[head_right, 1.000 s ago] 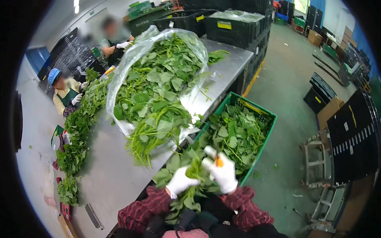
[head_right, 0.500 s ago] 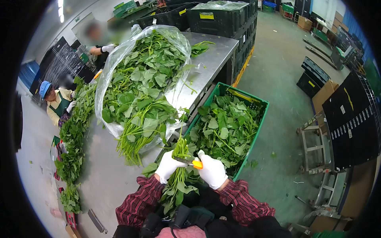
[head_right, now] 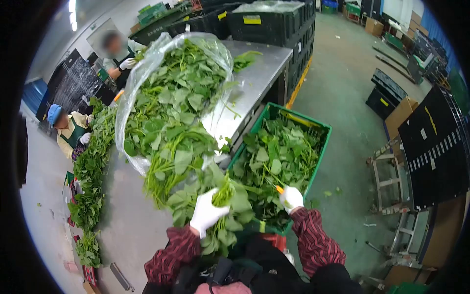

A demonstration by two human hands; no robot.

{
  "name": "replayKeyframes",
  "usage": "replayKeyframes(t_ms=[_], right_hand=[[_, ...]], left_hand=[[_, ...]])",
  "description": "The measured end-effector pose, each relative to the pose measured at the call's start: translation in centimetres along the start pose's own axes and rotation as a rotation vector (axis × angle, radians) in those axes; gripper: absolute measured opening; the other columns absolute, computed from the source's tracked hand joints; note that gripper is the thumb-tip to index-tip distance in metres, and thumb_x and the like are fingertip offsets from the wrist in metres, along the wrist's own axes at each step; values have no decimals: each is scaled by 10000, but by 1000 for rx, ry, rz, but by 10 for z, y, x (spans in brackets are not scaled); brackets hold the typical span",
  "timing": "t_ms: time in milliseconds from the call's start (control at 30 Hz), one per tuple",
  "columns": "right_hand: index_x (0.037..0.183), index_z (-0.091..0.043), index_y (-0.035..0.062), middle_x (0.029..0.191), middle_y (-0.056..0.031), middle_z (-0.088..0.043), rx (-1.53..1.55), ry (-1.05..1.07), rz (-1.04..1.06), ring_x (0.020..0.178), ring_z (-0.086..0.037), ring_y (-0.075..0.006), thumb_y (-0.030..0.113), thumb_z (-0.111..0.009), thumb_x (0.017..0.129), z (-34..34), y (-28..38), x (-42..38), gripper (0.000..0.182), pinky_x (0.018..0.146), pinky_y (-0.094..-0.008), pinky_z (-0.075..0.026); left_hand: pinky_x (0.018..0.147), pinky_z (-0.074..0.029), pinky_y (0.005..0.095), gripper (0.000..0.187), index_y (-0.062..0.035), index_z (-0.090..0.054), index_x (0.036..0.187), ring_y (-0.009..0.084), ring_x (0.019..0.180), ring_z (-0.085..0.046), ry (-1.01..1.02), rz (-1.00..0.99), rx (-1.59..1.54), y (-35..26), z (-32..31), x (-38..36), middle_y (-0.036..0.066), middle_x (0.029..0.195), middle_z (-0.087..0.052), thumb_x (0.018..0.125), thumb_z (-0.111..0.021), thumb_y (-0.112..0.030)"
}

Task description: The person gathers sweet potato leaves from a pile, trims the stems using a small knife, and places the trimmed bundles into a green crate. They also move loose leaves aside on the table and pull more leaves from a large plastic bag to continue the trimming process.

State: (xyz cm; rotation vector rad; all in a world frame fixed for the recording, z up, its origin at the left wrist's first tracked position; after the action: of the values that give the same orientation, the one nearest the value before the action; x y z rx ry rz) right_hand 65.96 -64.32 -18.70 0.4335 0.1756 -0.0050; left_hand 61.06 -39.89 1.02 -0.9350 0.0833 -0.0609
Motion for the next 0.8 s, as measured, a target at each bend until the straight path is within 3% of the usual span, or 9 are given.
replayKeyframes(t_ms=[67, 133, 200, 400, 467, 533, 600, 733, 800], right_hand=[[875, -622, 79, 682, -152, -630, 100, -55, 24, 656, -626, -348, 213, -580, 798, 49, 45, -31, 160, 581, -424, -500], [886, -612, 101, 713, -139, -629, 311, -261, 242, 660, -622, -338, 205, -584, 810, 102, 98, -61, 132, 579, -407, -495], [867, -600, 98, 704, -136, -613, 432, -276, 339, 644, -614, -334, 193, -582, 818, 120, 123, -77, 108, 570, -398, -489], [837, -561, 82, 716, -150, -610, 315, -128, 318, 665, -605, -369, 139, -560, 788, 62, 96, -60, 75, 603, -449, -479], [832, -628, 58, 708, -182, -633, -32, 186, 63, 681, -629, -363, 190, -566, 768, 16, 50, -43, 160, 611, -436, -501], [780, -627, 36, 681, -198, -628, -48, 248, -67, 664, -632, -361, 230, -563, 787, -11, -9, -37, 203, 600, -437, -503], [843, -618, 32, 731, -195, -640, -27, 71, -37, 679, -633, -365, 210, -578, 787, 27, 10, -43, 191, 614, -444, -504], [978, -626, 74, 782, -138, -644, 480, -250, 399, 724, -629, -335, 144, -627, 757, 124, 122, -83, 232, 632, -389, -509], [1011, -622, 67, 806, -138, -642, 453, -262, 518, 728, -627, -335, 92, -620, 744, 134, 152, -92, 268, 631, -379, -510]], left_hand=[[693, -497, 365, 394, 27, -591, 953, 343, 769, -633, 47, 26, 44, 3, -17, 7, 203, 831, -644, 639, -690, -189], [676, -486, 399, 367, 4, -583, 918, 349, 750, -614, -15, -68, 207, 2, -32, 3, 177, 802, -634, 634, -698, -197], [667, -472, 410, 350, -32, -581, 895, 340, 731, -601, -31, -118, 287, 1, -41, 1, 151, 776, -619, 619, -711, -205], [694, -456, 386, 360, -58, -591, 903, 318, 774, -590, -82, -175, 443, -3, -40, -9, 130, 794, -615, 589, -728, -170], [716, -455, 388, 400, -45, -592, 938, 323, 791, -579, -115, -248, 262, -7, -33, -21, 141, 811, -614, 575, -732, -134], [708, -484, 281, 326, -16, -606, 945, 196, 734, -626, -104, -138, 56, 1, -16, -23, 85, 816, -652, 638, -710, -54], [697, -474, 243, 244, 1, -607, 920, 111, 721, -605, -5, 46, -336, 11, -8, -20, 31, 811, -649, 701, -707, -38], [738, -474, 249, 243, -4, -613, 926, 105, 758, -606, 288, 227, -796, 11, -25, -25, 37, 825, -652, 710, -723, -18], [740, -485, 268, 272, -6, -608, 940, 138, 757, -627, 361, 264, -907, 6, -32, -33, 52, 822, -649, 701, -735, -23]])
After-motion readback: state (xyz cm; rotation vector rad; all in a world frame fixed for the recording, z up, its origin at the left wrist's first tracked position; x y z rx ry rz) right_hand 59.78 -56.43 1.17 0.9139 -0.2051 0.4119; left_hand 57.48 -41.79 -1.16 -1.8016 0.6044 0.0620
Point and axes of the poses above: each hand's wrist, its own x-axis towards the middle knuckle, its own z-axis out of the back of the hand, y = z × x, the point moved 9 cm from there along x, towards the middle knuckle
